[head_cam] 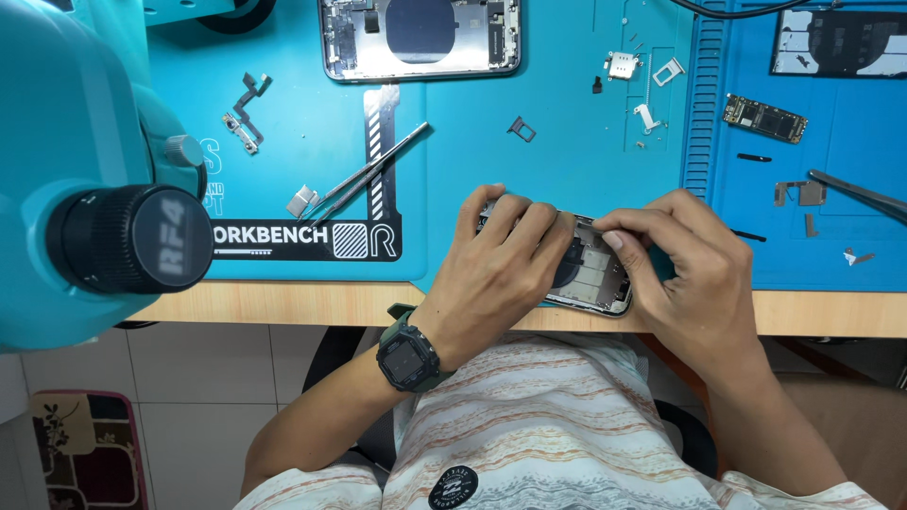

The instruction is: The person removes a circular black component from the back of a disassembled smartphone using a metal prying tool. They carefully lift the component, peel away an adhesive layer, and place the removed part on the workbench.

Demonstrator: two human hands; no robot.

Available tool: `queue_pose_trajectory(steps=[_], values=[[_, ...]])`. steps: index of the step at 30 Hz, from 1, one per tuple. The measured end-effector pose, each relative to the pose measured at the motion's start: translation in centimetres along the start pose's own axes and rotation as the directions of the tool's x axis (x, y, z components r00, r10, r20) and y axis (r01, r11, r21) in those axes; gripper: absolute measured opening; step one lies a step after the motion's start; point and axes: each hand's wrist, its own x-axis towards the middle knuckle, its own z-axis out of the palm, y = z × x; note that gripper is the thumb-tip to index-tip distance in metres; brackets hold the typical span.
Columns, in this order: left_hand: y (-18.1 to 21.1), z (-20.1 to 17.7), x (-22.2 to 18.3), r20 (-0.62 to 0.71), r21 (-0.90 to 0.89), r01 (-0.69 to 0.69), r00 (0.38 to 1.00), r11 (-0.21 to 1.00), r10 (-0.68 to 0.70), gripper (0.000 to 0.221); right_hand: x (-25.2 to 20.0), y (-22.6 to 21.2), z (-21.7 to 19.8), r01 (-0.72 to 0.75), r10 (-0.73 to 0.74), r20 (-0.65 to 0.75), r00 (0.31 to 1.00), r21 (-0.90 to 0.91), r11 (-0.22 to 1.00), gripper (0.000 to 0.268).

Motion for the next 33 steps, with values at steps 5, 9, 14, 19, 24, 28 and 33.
queue_pose_trajectory(steps=[5,9,14,19,24,28,33], values=[[0.0,0.2,0.1,0.055,-0.055,0.031,0.998,0.998,-0.028,0.017,-0.4,0.5,0.5,0.007,-0.006,-0.024,1.0,0.016,1.0,0.01],[0.0,-0.4,0.3,0.092,-0.12,0.051,0.995,0.991,-0.04,0.023,-0.7,0.8,1.1,0.009,-0.008,-0.066,0.998,0.008,1.0,0.008],[-1.8,-3.8,-0.8,0.1,-0.31,0.094,0.993,0.946,-0.066,0.041,-2.6,2.0,-0.3,0.071,-0.092,-0.196,0.976,-0.112,0.991,0.008],[-1.6,-4.3,-3.4,0.069,-0.38,0.254,0.967,0.889,-0.246,0.026,-3.6,3.8,-1.6,-0.016,-0.039,-0.181,0.983,-0.29,0.957,0.005],[-0.7,-2.2,-5.5,0.014,-0.317,0.292,0.953,0.902,-0.304,0.062,-3.0,2.7,-1.7,0.074,-0.18,-0.165,0.97,-0.502,0.861,0.015],[-0.5,-1.2,-5.9,-0.032,-0.246,0.258,0.961,0.934,-0.274,0.072,-0.5,-0.9,-0.3,0.276,-0.291,0.011,0.957,-0.354,0.894,0.026],[-0.5,-0.9,-6.4,-0.022,-0.257,0.272,0.958,0.927,-0.287,0.085,3.6,-2.0,1.3,0.593,-0.486,0.341,0.805,-0.434,0.678,0.029]])
